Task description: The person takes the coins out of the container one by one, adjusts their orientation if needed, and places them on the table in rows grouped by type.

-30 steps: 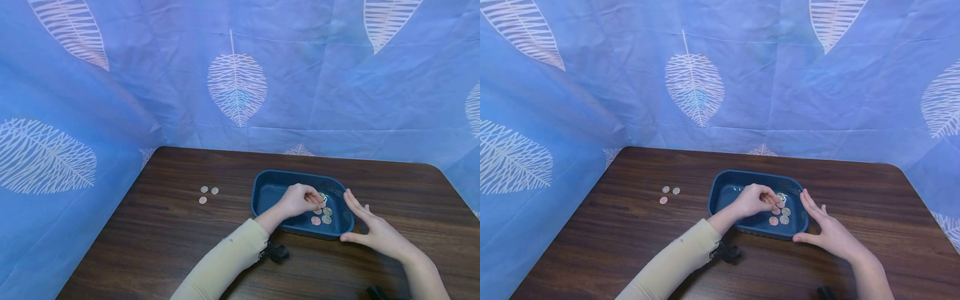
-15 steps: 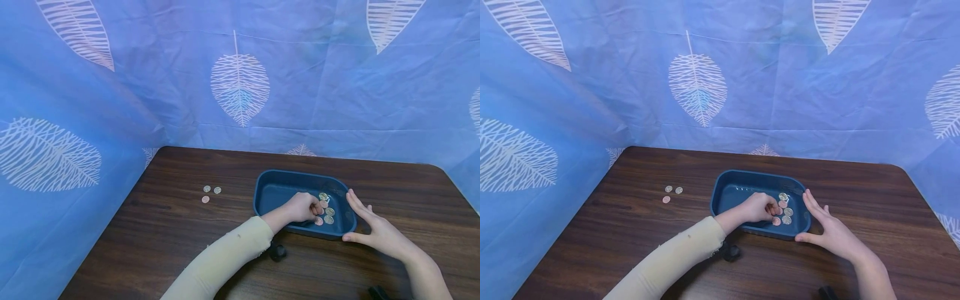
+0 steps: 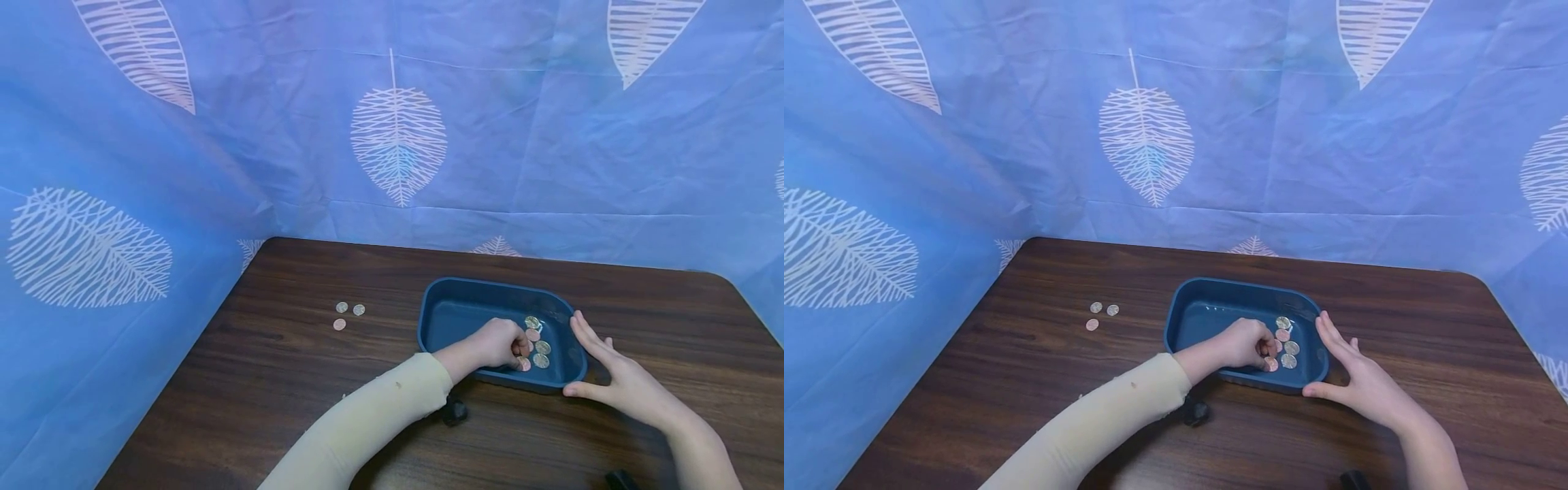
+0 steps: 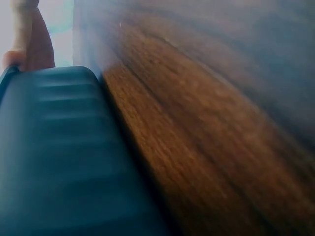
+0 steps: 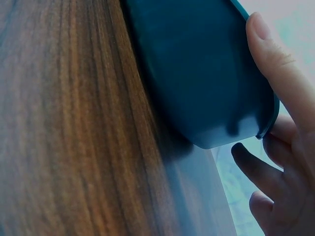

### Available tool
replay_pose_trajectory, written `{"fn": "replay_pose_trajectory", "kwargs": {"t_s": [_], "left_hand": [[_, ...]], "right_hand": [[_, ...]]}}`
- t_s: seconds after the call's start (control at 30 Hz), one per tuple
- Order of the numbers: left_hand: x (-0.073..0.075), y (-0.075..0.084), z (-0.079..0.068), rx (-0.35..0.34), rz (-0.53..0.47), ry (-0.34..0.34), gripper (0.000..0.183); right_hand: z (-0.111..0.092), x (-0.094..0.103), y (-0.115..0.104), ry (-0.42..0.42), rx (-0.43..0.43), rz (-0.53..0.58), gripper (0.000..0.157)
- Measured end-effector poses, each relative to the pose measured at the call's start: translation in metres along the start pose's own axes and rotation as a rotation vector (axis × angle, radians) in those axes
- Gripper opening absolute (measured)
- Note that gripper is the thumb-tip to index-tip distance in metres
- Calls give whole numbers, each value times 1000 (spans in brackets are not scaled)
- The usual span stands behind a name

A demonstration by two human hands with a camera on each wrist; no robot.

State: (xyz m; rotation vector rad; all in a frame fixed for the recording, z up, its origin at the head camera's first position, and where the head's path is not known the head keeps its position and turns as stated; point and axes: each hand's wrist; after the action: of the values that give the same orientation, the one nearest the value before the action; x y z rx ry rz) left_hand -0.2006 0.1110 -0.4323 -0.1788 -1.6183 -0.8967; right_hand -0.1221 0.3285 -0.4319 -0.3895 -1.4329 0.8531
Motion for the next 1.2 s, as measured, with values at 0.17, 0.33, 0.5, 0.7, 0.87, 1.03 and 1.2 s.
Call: {"fn": "replay_pose_trajectory", "kwargs": {"t_s": [0.17,0.33,0.5,0.7,0.87,1.03,1.2], "left_hand": [[-2,2,0,12,19,-26,14],[-2,4,-1,42,26,-53,16],[0,4,-1,53,2,-46,19],[0,0,0,3,-57,16,20],[1,-1,1,6,-98,57,18],[3,-2,0,4,-165,117,11],[11,-4,-6,15,-414,201,7]], "right_hand": [[0,0,0,10,27,8,102],[-1,0,1,28,49,8,103],[-1,1,1,32,52,1,103],[-2,1,1,14,25,7,102],[-2,0,1,31,51,-35,102],[-1,-1,0,18,34,-22,103],[2,1,0,11,19,-28,104]]}}
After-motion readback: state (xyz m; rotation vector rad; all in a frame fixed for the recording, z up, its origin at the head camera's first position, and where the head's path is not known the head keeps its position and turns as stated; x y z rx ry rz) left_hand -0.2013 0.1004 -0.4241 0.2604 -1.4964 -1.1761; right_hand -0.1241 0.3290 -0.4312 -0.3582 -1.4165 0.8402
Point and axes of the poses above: each hand's wrist, its own z-axis towards the middle knuckle, its own x-axis out of the back of the hand, y = z × x, and after that the axes turned 11 degrees about y, right-handed
